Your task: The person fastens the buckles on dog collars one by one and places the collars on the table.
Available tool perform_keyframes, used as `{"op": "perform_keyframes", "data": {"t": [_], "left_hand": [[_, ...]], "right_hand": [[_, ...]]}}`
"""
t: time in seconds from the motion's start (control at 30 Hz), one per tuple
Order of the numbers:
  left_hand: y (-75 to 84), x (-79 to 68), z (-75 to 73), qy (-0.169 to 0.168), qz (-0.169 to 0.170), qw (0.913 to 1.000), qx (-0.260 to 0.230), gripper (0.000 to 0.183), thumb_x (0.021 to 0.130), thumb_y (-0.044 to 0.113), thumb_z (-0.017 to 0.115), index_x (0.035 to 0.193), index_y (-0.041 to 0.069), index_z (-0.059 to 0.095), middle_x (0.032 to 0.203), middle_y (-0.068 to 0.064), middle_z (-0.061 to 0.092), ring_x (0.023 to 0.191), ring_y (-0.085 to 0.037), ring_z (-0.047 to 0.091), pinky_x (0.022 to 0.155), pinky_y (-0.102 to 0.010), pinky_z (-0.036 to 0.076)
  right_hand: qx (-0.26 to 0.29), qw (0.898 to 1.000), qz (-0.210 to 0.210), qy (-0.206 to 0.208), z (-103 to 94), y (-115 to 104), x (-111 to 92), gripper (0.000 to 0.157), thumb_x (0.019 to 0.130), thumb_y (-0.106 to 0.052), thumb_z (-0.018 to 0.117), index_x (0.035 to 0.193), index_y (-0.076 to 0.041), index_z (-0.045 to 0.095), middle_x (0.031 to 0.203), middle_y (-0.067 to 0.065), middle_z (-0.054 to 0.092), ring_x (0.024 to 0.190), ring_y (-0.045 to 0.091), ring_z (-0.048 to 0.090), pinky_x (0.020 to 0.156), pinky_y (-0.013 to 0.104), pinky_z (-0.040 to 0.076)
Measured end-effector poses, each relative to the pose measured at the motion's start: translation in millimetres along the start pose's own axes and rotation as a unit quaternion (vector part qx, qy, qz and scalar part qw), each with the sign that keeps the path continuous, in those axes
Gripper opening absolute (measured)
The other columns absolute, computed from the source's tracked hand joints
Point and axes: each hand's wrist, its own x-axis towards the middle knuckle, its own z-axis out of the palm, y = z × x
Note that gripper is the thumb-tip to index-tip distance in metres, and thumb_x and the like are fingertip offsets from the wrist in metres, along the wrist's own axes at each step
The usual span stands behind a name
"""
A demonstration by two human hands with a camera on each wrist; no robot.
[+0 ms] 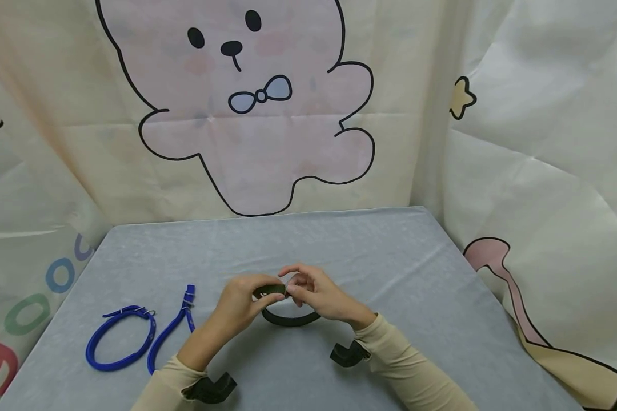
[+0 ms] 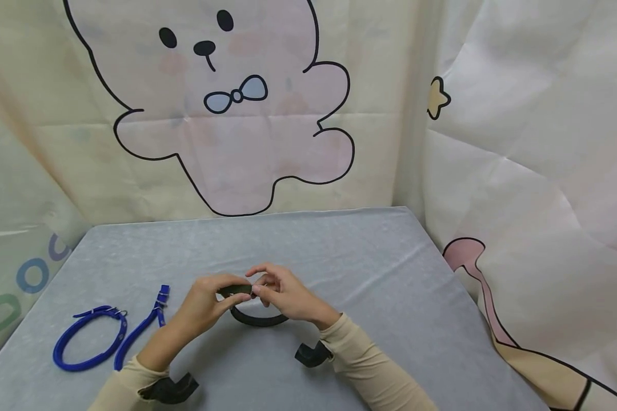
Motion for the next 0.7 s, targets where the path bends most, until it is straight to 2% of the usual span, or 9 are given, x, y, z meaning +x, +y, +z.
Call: {"op": "perform_keyframes", "data": {"t": [0.1,0.17,0.27,0.33,0.43,0.53,0.6,0.7], "left_hand": [[3.1,-0.5,1.8,-0.004,0.001,1.0,-0.004,0.021,0.081,0.016,0.084,0.1,0.013,0.076,0.091,0.001,0.077,0.073,-0.005,0.067,0.063,-0.023,0.057],[5.5,-0.3,1.9,-0.001,-0.006,1.0,-0.005,0.026,0.081,0.016,0.085,0.102,0.012,0.071,0.089,0.0,0.076,0.072,-0.004,0.067,0.062,-0.023,0.055],[7.8,0.3,1.8,0.001,-0.013,0.9999,-0.008,0.039,0.08,0.016,0.086,0.109,0.01,0.061,0.088,-0.002,0.077,0.071,-0.004,0.066,0.061,-0.022,0.054],[8.2,0.6,0.8,-0.005,-0.024,0.9996,-0.015,0.048,0.08,0.016,0.086,0.117,0.01,0.055,0.089,-0.002,0.077,0.072,-0.005,0.066,0.062,-0.022,0.054],[6.3,1.1,-2.5,-0.029,-0.057,0.9967,-0.05,0.06,0.081,0.015,0.085,0.13,0.013,0.051,0.096,-0.002,0.076,0.078,-0.008,0.068,0.068,-0.022,0.056],[2.1,1.0,-7.7,-0.068,-0.103,0.9884,-0.088,0.063,0.083,0.014,0.084,0.137,0.017,0.051,0.104,-0.003,0.074,0.091,-0.014,0.07,0.075,-0.026,0.059],[-1.0,1.1,-10.6,-0.094,-0.126,0.9825,-0.1,0.058,0.085,0.014,0.082,0.136,0.015,0.054,0.107,-0.005,0.074,0.095,-0.018,0.071,0.079,-0.029,0.059],[-4.3,1.9,-12.5,-0.119,-0.143,0.9772,-0.101,0.046,0.089,0.015,0.078,0.132,0.012,0.061,0.112,-0.006,0.073,0.1,-0.02,0.07,0.081,-0.031,0.059]], "right_hand": [[0.018,1.0,0.004,0.001,6.8,0.8,-0.1,0.033,0.106,-0.016,0.052,0.137,-0.003,0.052,0.096,0.017,0.062,0.065,0.008,0.05,0.06,0.025,0.043],[0.024,1.0,0.008,0.012,10.4,1.3,-0.2,0.032,0.105,-0.019,0.056,0.134,-0.004,0.053,0.097,0.016,0.062,0.068,0.006,0.054,0.064,0.026,0.047],[0.03,0.999,0.008,0.031,14.2,1.9,0.1,0.029,0.104,-0.019,0.059,0.128,-0.002,0.058,0.101,0.02,0.064,0.078,0.006,0.063,0.077,0.034,0.055],[0.028,0.999,0.007,0.04,15.2,2.6,0.5,0.026,0.104,-0.017,0.058,0.124,0.0,0.06,0.105,0.023,0.064,0.086,0.008,0.065,0.085,0.04,0.057],[0.029,0.998,0.018,0.049,13.6,3.3,1.3,0.023,0.104,-0.014,0.057,0.119,0.002,0.061,0.11,0.019,0.063,0.091,0.011,0.064,0.086,0.037,0.055],[0.047,0.996,0.045,0.061,8.9,3.1,2.0,0.021,0.105,-0.014,0.055,0.117,0.003,0.058,0.102,0.008,0.06,0.082,0.011,0.057,0.077,0.027,0.049],[0.071,0.993,0.061,0.068,5.4,2.9,2.3,0.018,0.105,-0.015,0.054,0.114,0.001,0.055,0.093,0.001,0.054,0.076,0.01,0.05,0.072,0.024,0.043],[0.103,0.99,0.066,0.071,0.6,3.8,2.7,0.012,0.107,-0.016,0.052,0.109,-0.005,0.05,0.084,-0.003,0.045,0.071,0.009,0.041,0.068,0.025,0.036]]}}
